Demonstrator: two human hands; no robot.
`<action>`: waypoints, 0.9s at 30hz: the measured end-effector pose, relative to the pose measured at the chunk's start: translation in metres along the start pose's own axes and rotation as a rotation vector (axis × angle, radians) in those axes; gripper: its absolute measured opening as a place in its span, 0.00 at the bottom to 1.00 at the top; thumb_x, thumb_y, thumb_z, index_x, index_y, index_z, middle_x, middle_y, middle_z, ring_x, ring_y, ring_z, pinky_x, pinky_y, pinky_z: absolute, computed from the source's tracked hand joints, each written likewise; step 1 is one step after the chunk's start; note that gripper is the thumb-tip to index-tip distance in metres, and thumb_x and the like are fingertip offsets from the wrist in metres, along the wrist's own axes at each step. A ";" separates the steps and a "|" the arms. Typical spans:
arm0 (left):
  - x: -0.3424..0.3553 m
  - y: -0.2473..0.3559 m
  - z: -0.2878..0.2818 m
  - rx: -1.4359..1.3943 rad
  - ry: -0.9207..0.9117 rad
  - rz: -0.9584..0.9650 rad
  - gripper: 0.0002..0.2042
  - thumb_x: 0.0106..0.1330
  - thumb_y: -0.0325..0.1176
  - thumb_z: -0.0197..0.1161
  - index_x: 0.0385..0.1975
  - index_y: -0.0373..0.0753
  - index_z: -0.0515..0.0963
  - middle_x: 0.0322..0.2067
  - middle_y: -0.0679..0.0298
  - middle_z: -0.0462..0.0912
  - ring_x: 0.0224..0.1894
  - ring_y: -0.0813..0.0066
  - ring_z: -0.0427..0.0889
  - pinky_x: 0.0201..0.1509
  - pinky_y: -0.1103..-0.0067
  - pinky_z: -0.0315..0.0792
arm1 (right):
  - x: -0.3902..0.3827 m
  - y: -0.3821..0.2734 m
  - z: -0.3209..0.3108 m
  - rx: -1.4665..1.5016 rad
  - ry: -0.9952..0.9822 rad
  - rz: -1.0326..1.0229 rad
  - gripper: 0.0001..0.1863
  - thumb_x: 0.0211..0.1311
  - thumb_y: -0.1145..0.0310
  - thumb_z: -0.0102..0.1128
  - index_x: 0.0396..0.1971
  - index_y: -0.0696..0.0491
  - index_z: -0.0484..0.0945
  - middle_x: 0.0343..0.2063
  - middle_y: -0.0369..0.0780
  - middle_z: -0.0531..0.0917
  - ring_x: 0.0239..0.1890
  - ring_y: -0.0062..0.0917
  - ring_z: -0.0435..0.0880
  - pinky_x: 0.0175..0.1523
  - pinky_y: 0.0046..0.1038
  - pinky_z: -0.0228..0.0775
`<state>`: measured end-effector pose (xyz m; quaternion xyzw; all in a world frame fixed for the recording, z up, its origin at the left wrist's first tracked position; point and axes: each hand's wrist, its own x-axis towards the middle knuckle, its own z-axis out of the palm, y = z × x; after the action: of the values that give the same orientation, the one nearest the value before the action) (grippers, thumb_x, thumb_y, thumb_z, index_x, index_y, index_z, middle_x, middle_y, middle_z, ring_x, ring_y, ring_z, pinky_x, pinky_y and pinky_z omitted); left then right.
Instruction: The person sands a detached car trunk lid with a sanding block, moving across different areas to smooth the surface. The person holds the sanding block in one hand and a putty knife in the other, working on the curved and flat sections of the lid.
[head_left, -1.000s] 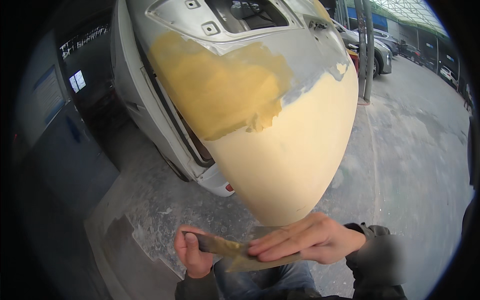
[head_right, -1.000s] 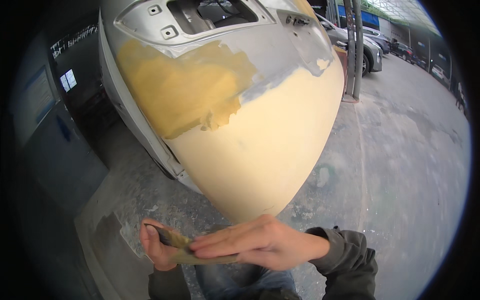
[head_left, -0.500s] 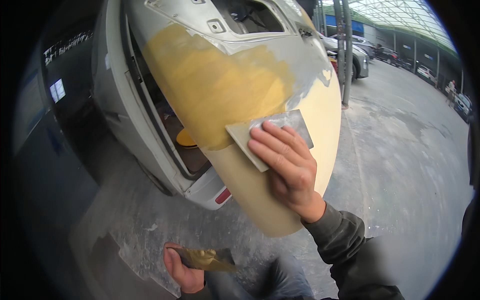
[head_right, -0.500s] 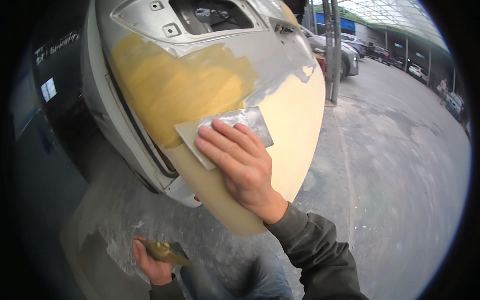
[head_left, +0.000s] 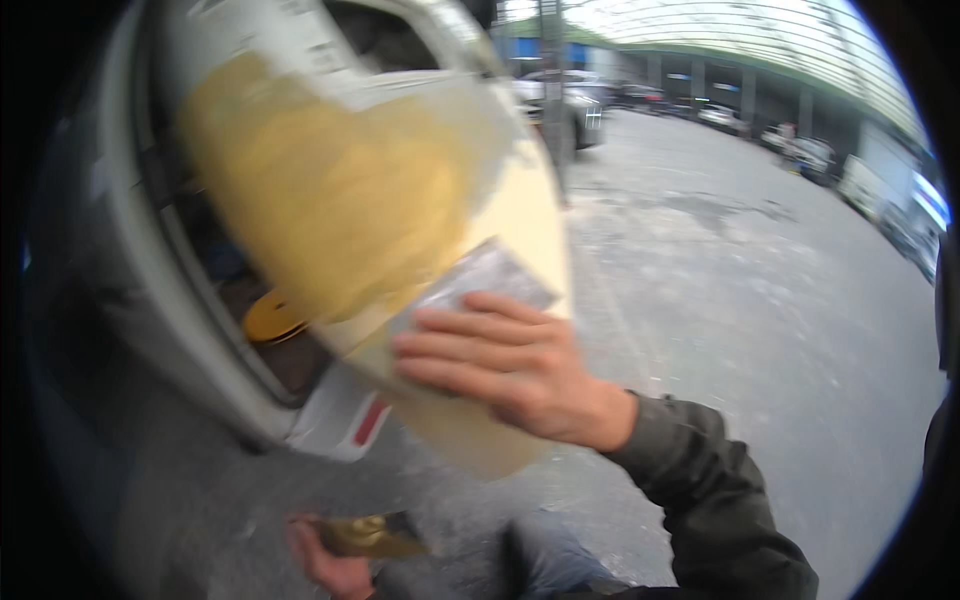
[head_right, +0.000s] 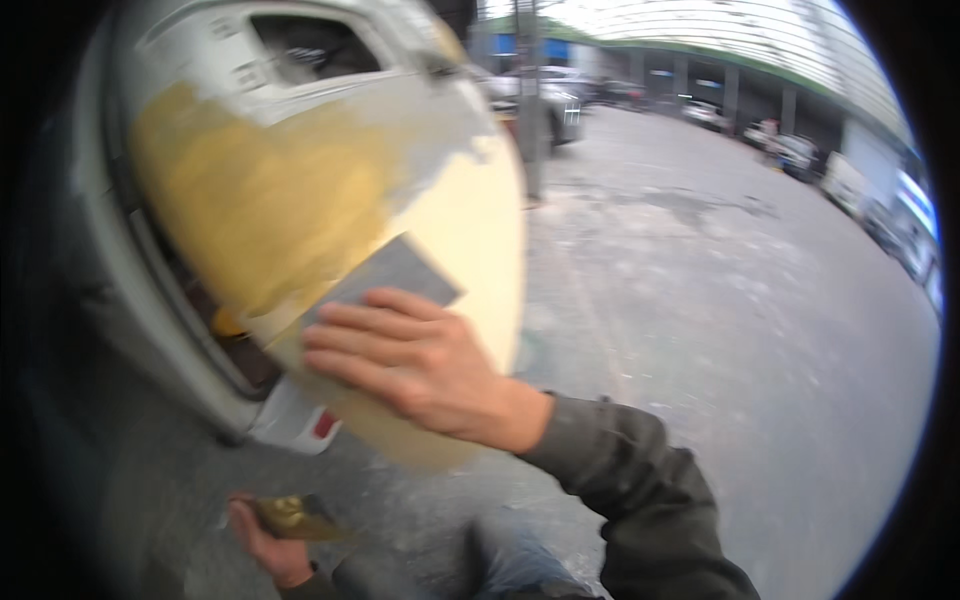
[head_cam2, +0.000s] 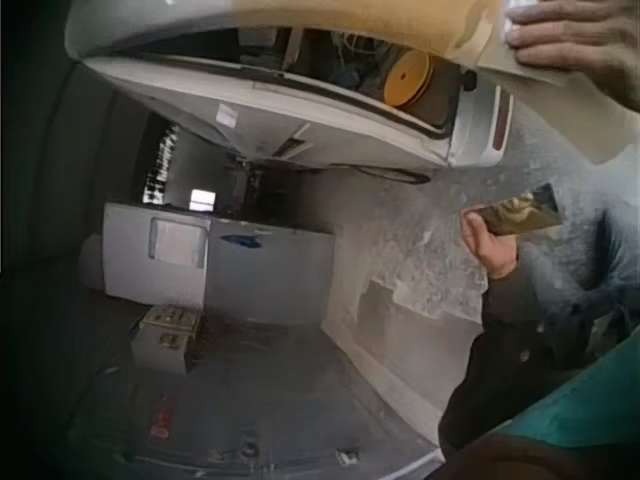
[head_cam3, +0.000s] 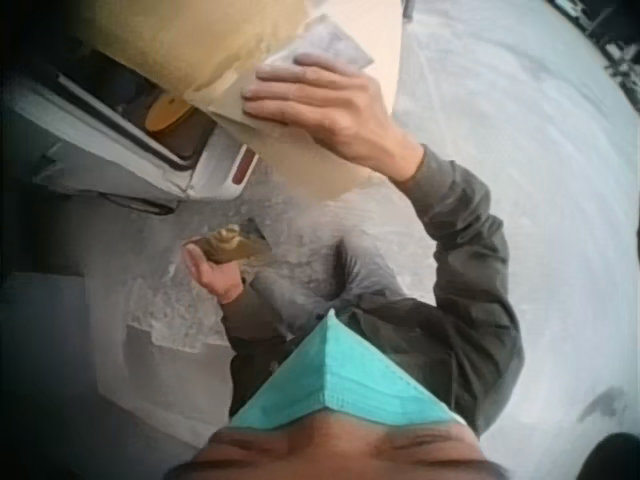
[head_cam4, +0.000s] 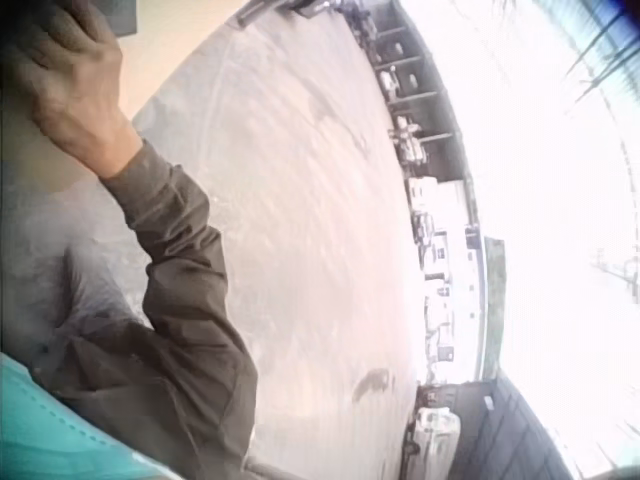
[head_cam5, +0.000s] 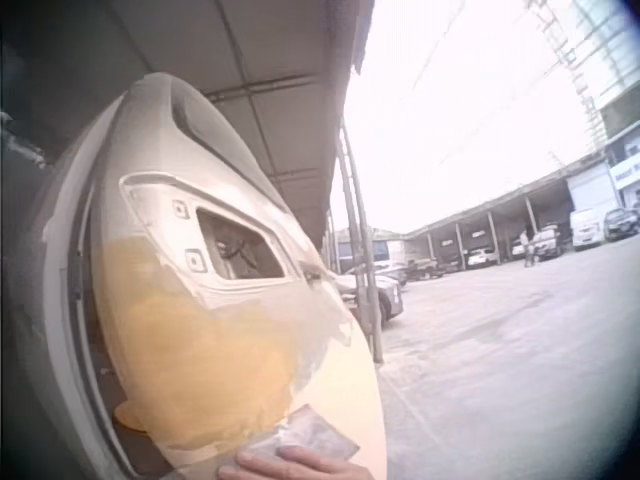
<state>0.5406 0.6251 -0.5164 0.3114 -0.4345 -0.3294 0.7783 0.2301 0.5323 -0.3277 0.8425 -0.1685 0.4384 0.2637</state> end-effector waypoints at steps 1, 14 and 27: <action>0.000 -0.004 -0.002 0.004 0.001 -0.023 0.18 0.84 0.49 0.53 0.43 0.39 0.73 0.37 0.63 0.72 0.42 0.72 0.76 0.49 0.69 0.76 | 0.003 -0.005 0.003 0.044 0.006 0.011 0.16 0.63 0.70 0.61 0.51 0.50 0.86 0.54 0.36 0.89 0.60 0.31 0.87 0.62 0.35 0.79; 0.024 0.008 -0.005 -0.388 0.091 0.021 0.20 0.84 0.49 0.56 0.43 0.36 0.79 0.37 0.58 0.79 0.33 0.70 0.74 0.43 0.66 0.77 | -0.050 -0.066 -0.041 1.012 -0.178 0.247 0.14 0.74 0.75 0.61 0.56 0.58 0.84 0.48 0.46 0.89 0.50 0.37 0.88 0.55 0.35 0.78; 0.000 0.022 -0.011 -0.068 0.245 0.048 0.16 0.85 0.47 0.54 0.43 0.39 0.72 0.39 0.66 0.71 0.43 0.77 0.74 0.49 0.74 0.73 | 0.020 0.040 0.020 0.017 0.216 -0.013 0.14 0.67 0.75 0.64 0.50 0.52 0.90 0.54 0.40 0.91 0.62 0.39 0.87 0.66 0.42 0.77</action>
<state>0.5559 0.6403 -0.5038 0.3123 -0.3321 -0.2846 0.8433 0.2333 0.4873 -0.3085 0.7936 -0.1296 0.5265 0.2759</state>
